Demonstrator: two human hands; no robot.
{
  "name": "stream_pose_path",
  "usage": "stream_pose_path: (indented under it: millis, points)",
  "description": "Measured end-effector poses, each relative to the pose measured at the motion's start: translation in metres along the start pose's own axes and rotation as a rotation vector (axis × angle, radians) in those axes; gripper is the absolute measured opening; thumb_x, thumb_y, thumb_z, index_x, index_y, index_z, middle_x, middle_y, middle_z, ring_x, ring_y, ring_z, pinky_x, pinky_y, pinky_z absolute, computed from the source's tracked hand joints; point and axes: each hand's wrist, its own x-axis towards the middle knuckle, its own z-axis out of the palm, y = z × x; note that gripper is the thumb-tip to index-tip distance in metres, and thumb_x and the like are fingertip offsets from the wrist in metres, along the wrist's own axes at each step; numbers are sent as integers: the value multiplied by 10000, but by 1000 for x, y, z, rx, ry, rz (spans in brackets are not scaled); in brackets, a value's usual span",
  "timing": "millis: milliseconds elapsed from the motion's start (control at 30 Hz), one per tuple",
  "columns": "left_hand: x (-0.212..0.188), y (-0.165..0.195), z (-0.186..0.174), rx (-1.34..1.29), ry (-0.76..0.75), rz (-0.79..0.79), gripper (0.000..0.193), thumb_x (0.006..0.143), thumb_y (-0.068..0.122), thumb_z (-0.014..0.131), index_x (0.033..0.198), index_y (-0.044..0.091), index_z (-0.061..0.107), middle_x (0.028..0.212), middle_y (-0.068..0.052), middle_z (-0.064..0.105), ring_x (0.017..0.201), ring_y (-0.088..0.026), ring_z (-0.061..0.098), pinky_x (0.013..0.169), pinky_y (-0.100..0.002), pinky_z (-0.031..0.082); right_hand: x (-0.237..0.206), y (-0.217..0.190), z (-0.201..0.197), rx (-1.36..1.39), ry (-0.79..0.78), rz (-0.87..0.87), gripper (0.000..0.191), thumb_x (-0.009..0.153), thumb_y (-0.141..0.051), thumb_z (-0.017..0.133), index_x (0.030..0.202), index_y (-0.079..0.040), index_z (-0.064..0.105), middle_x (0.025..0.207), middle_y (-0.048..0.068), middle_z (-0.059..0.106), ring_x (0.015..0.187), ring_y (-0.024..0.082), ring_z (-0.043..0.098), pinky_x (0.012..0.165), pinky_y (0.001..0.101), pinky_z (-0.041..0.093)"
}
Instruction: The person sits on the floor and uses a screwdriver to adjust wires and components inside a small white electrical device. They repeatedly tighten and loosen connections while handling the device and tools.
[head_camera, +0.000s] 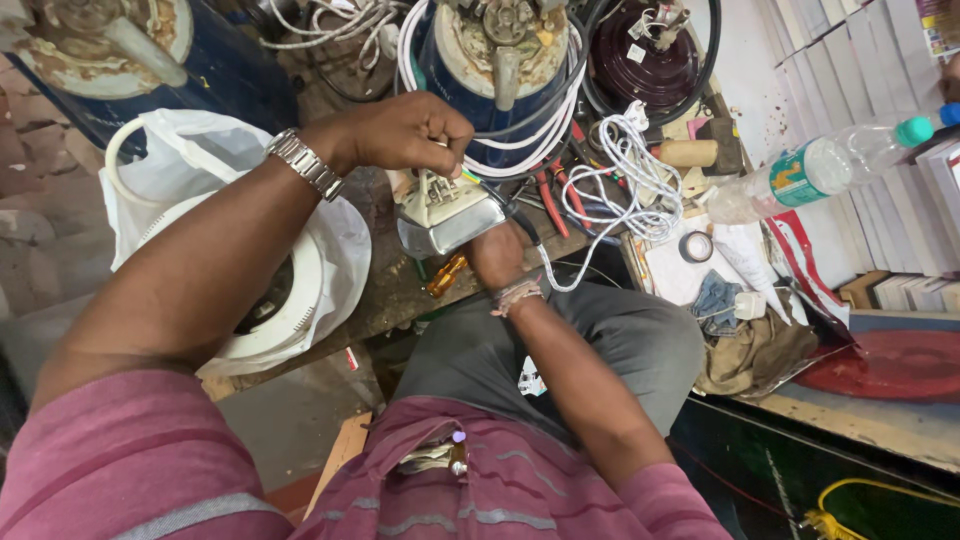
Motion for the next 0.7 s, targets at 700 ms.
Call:
stream_pose_path:
  millis: [700]
  points:
    - [-1,2,0,18,0,37,170,857,165,702,746,48,647,617,45,567,575,-23,479,519,-259,365,-20,14,1,157,37,53,178,840,-66,734,1011,-24,710,969,237,707,930,435,669,809,475,545]
